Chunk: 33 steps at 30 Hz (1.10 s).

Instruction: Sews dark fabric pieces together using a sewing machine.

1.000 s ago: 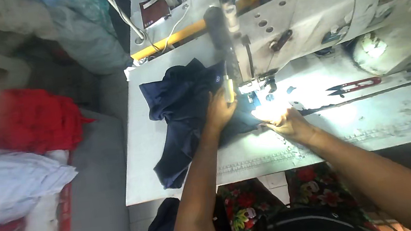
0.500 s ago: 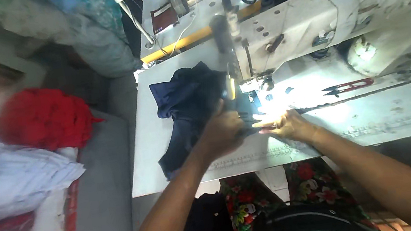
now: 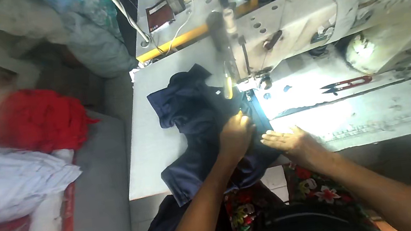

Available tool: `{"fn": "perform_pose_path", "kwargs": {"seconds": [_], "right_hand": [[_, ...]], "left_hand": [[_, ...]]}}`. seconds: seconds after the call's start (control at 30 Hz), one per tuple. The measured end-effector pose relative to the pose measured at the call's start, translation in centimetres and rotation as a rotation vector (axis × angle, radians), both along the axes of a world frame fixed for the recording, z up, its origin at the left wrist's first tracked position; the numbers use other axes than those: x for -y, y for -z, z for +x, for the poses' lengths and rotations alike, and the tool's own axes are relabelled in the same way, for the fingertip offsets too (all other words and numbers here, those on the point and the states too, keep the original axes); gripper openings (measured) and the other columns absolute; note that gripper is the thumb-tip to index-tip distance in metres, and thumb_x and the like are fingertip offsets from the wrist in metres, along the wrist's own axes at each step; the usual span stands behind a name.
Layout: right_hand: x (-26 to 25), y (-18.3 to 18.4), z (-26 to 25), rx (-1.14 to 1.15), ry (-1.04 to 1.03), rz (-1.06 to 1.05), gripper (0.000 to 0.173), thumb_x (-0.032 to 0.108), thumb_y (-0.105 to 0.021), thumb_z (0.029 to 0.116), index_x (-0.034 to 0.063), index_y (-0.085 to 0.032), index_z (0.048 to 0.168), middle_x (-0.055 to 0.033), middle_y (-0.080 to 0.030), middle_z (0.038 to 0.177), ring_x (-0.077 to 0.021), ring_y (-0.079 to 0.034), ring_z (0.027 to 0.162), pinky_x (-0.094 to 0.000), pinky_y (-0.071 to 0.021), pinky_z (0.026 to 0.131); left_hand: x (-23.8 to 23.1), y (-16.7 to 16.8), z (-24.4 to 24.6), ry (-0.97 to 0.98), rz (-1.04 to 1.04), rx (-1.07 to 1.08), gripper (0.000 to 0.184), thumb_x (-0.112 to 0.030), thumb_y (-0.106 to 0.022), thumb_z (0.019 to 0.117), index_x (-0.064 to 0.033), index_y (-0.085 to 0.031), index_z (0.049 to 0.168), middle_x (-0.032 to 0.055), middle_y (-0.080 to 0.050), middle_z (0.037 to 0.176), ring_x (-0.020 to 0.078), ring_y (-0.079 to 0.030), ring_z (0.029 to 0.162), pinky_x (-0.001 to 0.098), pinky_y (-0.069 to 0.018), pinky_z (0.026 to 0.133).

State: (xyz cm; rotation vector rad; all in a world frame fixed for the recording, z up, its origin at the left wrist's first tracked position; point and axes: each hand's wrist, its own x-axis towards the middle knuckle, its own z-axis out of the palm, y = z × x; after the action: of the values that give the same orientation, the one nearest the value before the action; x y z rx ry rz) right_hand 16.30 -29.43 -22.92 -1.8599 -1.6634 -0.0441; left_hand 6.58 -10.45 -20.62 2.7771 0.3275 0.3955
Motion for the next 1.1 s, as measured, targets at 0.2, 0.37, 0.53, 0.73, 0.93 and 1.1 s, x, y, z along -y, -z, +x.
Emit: {"fn": "perform_pose_path", "kwargs": {"seconds": [0.2,0.37,0.53,0.73,0.93,1.1], "right_hand": [[-0.3,0.3,-0.5,0.023,0.045,0.022,0.031,-0.003,-0.061,0.091,0.0107,-0.079,0.113,-0.0071,-0.077,0.116,-0.0277,-0.074,0.109,-0.0564,-0.057,0.081],[-0.3,0.3,-0.7,0.031,0.066,0.029,0.03,-0.002,-0.061,0.0917,0.0116,-0.079,0.112,-0.0057,-0.078,0.116,-0.0264,-0.074,0.11,-0.0559,-0.0569,0.08],[-0.4,0.5,-1.0,0.048,0.094,0.045,0.031,-0.002,-0.06,0.0912,0.011,-0.079,0.111,-0.0055,-0.078,0.115,-0.0254,-0.075,0.109,-0.0556,-0.0567,0.083],[-0.5,0.4,-1.3,0.047,0.112,0.04,0.031,-0.002,-0.059,0.0913,0.0101,-0.079,0.112,-0.0063,-0.078,0.116,-0.0261,-0.074,0.109,-0.0541,-0.0568,0.084],[-0.4,0.3,-1.4,0.048,0.113,0.017,0.029,0.001,-0.059,0.0927,0.0096,-0.078,0.112,-0.0058,-0.077,0.116,-0.026,-0.074,0.111,-0.0552,-0.0563,0.083],[-0.6,0.0,-1.7,0.071,0.146,0.006,0.03,0.001,-0.059,0.0921,0.0107,-0.079,0.112,-0.0047,-0.078,0.115,-0.0249,-0.074,0.109,-0.0537,-0.0563,0.083]], "left_hand": [[-1.5,-0.3,-2.7,-0.015,0.127,-0.068,0.018,-0.01,-0.064,0.0946,-0.0043,-0.073,0.108,0.0146,-0.071,0.123,0.034,-0.07,0.107,0.0532,-0.0549,0.078],[-2.5,-2.0,-2.8,0.098,0.026,-0.131,0.021,0.007,-0.069,0.0852,-0.0071,-0.075,0.1,0.0193,-0.053,0.148,0.0383,-0.07,0.098,0.0531,-0.0582,0.072],[-1.8,-5.9,-3.6,0.078,0.111,-0.505,0.012,0.002,-0.066,0.0905,0.0003,-0.073,0.101,0.0185,-0.071,0.103,0.0391,-0.07,0.092,0.0552,-0.0555,0.073],[0.4,-5.8,0.0,-0.012,0.192,-0.212,0.01,-0.004,-0.067,0.0915,0.0001,-0.075,0.096,0.0185,-0.071,0.091,0.0376,-0.07,0.087,0.0527,-0.0557,0.073],[0.6,1.1,0.8,0.022,-0.056,0.047,0.023,-0.008,-0.061,0.0983,0.0023,-0.072,0.115,0.0206,-0.067,0.132,0.0357,-0.065,0.124,0.0481,-0.0533,0.103],[-0.9,1.2,0.0,0.052,-0.095,0.054,0.02,-0.009,-0.062,0.0972,0.0019,-0.072,0.111,0.0194,-0.067,0.132,0.0338,-0.063,0.128,0.0476,-0.0507,0.106]]}}
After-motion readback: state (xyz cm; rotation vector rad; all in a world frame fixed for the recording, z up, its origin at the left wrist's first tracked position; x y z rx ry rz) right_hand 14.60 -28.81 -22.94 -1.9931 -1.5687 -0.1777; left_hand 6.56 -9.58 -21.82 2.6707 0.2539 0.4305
